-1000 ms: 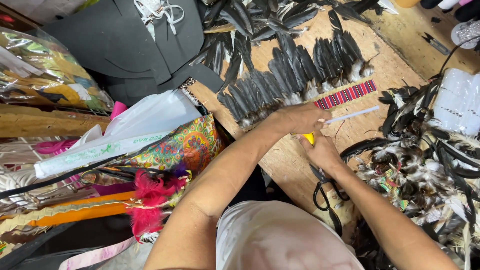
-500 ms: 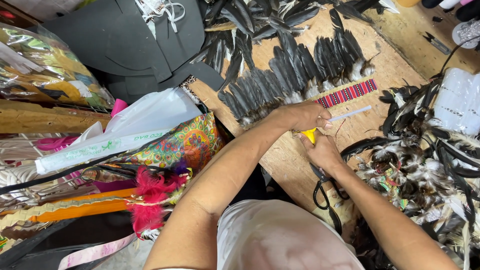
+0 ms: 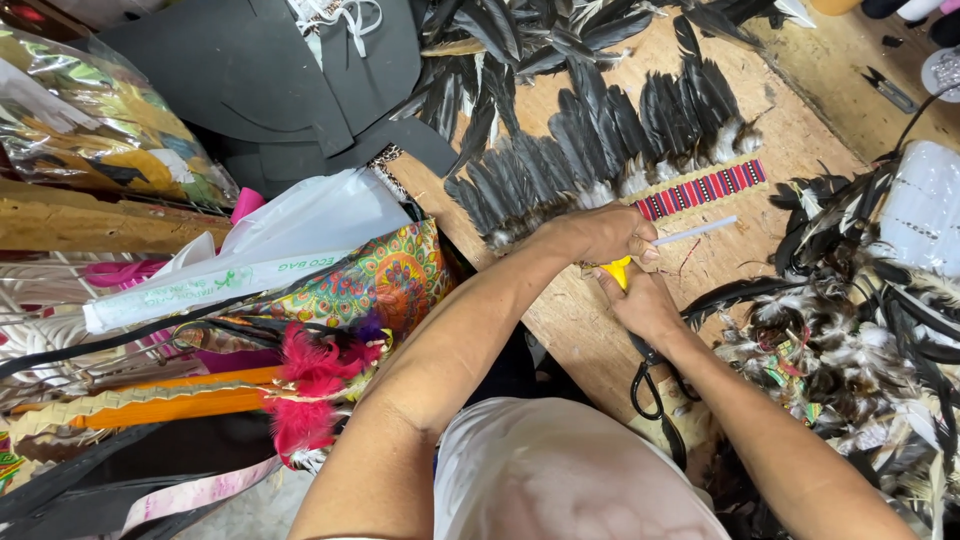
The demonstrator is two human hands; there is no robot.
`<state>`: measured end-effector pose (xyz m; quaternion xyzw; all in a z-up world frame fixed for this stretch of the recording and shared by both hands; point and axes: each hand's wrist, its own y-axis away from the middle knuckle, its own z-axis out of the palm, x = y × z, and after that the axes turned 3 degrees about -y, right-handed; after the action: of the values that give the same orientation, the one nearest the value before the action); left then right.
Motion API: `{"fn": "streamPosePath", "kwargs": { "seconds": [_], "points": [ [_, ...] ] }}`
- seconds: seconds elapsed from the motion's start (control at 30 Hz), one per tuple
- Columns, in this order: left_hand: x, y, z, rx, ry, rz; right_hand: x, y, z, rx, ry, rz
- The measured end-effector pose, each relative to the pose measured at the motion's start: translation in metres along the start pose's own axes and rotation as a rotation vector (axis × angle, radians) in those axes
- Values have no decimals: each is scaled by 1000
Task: The person uses a hot glue gun to attach black feathers to a patterned fabric strip on a wooden workbench. They then apply glue to a white elastic band and press it onto the feathered strip to secure it.
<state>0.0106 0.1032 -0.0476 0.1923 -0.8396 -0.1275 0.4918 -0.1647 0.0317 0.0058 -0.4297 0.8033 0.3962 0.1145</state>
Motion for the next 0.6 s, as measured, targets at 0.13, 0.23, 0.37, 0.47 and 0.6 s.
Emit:
{"fn": "streamPosePath", "kwargs": {
  "seconds": [0.13,0.23,0.37,0.47,0.6],
  "points": [
    [-8,1,1,2,-15,-19,5,-8,9,-8,25,-13],
    [-2,15,-5,-5,-31,-44,11,-16,18,1,18,-38],
    [-14,15,-2,-5,-22,-54,16,-20,26,-19,17,-59],
    [-19,20,2,2,-15,-63,-1,-6,22,-35,17,-63],
    [-12,38,-5,-1,-34,-69,-4,-5,26,-46,13,-73]
  ]
}}
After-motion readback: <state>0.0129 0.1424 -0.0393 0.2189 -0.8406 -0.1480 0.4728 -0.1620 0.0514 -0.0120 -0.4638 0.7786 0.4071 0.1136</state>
